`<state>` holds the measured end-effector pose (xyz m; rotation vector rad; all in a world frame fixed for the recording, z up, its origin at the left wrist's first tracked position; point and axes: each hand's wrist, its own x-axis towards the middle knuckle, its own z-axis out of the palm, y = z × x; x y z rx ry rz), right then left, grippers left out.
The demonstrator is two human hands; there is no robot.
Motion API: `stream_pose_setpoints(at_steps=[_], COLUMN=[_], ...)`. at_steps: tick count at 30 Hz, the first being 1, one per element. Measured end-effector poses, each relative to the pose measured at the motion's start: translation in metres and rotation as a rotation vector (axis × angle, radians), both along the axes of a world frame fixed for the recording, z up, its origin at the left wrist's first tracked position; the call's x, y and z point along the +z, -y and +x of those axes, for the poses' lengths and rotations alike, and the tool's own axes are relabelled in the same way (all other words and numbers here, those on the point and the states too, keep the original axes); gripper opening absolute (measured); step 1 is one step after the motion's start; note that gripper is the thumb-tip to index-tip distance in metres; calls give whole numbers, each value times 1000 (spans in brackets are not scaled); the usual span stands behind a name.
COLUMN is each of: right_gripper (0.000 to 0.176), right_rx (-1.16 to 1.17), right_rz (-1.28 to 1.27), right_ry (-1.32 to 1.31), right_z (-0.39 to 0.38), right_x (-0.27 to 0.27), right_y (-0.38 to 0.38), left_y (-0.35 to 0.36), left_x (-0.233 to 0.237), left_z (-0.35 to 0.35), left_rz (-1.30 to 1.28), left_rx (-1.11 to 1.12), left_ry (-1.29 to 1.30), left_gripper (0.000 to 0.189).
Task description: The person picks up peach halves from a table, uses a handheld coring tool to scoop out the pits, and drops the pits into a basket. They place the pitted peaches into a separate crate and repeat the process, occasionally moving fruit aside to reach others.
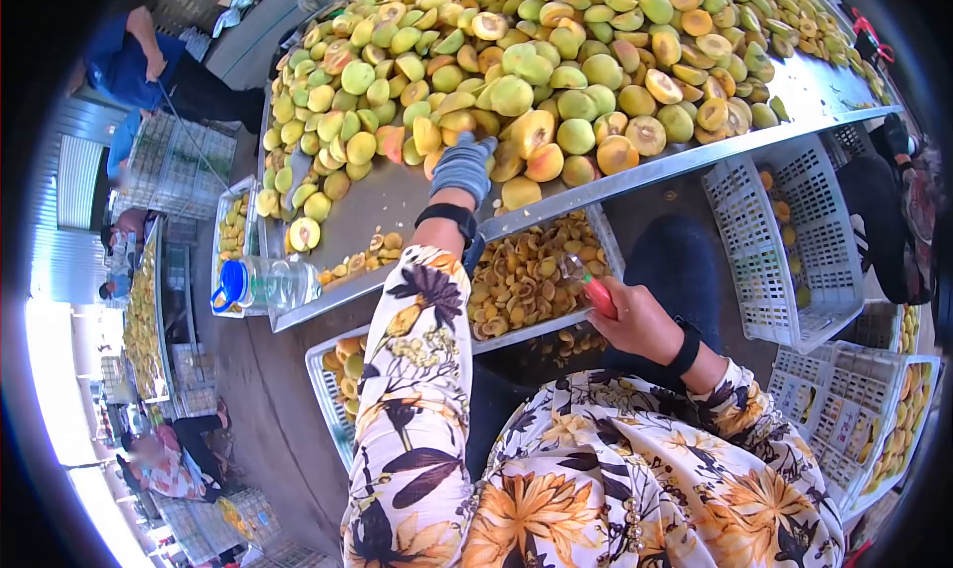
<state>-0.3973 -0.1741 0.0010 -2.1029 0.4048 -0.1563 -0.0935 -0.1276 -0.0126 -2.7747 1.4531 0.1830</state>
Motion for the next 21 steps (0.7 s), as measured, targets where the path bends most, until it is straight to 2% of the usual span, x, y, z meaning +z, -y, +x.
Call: stream_pose_setpoints(at_steps=[2, 3, 5, 7, 8, 9, 11, 12, 13, 15, 17, 19, 21], right_gripper=[22, 21, 21, 21, 20, 20, 22, 22, 22, 22, 21, 21, 21], right_rx=[-33, -23, -6, -10, 0, 10, 44, 63, 64, 63, 61, 42, 30], right_rz=[24, 11, 14, 6, -21, -12, 12, 9, 9, 50, 58, 53, 52], right_ry=[-18, 15, 49, 97, 146, 143, 95, 154, 149, 171, 140, 138, 110], right_z=[-2, 1, 12, 28, 36, 43, 55, 58, 60, 63, 60, 55, 50], right_x=[-2, -3, -2, 8, 1, 2, 4, 1, 1, 0, 1, -2, 0], right_y=[2, 3, 0, -9, -14, -20, -32, -38, -41, -48, -51, -53, -55], left_y=[-12, -25, -55, -73, -86, -103, -111, -118, -117, -112, -109, -106, -104], left_x=[3, 7, 19, 37, 32, 17, 21, 9, 13, 24, 19, 9, 1], left_z=[-5, -11, -31, -65, -70, -65, -114, -101, -109, -130, -135, -138, -138], left_rz=[-283, -275, -1009, -1180, -1168, -1129, -1271, -1184, -1185, -1258, -1269, -1307, -1347], left_rx=[26, 24, 232, 350, 399, 281, 265, 407, 410, 602, 552, 488, 522], left_ry=[-166, -165, -1590, -1666, -1739, -1974, -1097, -1640, -1645, -1608, -1599, -1389, -1404], left_gripper=[53, 53, 49, 50, 49, 55, 58, 50, 50, 43, 43, 45, 47])
